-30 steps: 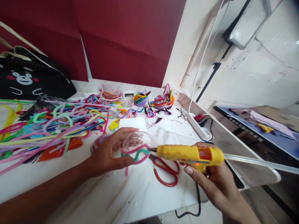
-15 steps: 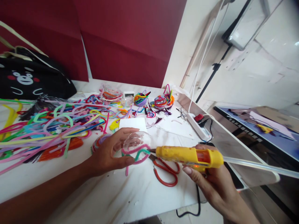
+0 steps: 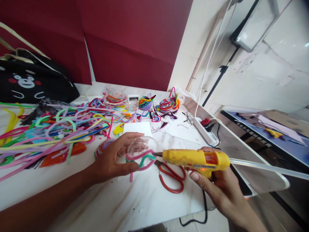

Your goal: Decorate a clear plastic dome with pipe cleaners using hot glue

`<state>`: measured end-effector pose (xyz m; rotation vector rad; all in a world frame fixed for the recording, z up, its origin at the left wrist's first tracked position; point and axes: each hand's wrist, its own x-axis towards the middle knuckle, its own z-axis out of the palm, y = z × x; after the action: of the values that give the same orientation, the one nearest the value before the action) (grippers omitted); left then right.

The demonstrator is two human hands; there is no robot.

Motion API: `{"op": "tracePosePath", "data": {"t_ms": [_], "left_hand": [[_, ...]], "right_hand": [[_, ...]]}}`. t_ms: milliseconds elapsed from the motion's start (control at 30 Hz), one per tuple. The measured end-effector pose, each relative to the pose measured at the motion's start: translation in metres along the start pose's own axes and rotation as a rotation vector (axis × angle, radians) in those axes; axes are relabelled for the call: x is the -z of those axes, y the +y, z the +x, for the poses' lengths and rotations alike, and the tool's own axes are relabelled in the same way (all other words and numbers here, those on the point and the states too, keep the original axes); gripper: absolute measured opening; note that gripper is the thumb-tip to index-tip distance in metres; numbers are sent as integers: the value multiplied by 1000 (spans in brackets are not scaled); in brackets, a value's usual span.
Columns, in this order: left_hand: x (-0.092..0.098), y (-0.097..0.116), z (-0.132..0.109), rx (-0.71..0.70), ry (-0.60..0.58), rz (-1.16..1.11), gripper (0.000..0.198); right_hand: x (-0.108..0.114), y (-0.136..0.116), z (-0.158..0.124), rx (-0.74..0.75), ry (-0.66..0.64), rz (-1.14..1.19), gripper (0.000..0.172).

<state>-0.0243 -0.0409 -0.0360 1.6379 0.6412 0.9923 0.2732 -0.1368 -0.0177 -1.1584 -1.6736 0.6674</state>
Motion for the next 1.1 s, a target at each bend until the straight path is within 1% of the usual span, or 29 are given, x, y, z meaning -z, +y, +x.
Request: {"op": "tracePosePath", "data": {"t_ms": [67,167,267,433,633,767,1000,1100], "left_hand": [[-1,1,0,10,12,2,69],[-2,3,-1,17,6,-4,69],[-2,3,-1,26,7,-13,71],[-3,4,0,37,19,-15,71],[-2,3,0,23,11,3,71],[-2,1,-1,26,14,-10,71],[-3,3,0,19,15,5,71],[-4,4,-1,31,24,-2,72]], "right_hand": [[-2,-1,0,-14,4,46,53],[-3,0,1,-23,9,89,55],[-2,0,1,-34,10,100,52],[0,-2,0,-32,16,58,40],[4,0,1,57,28,-98,45],[7,3,1,84,37,-206,44],[6,-1,3,217,32,-332,31],[4,-6,6,235,25,-338,27]]}}
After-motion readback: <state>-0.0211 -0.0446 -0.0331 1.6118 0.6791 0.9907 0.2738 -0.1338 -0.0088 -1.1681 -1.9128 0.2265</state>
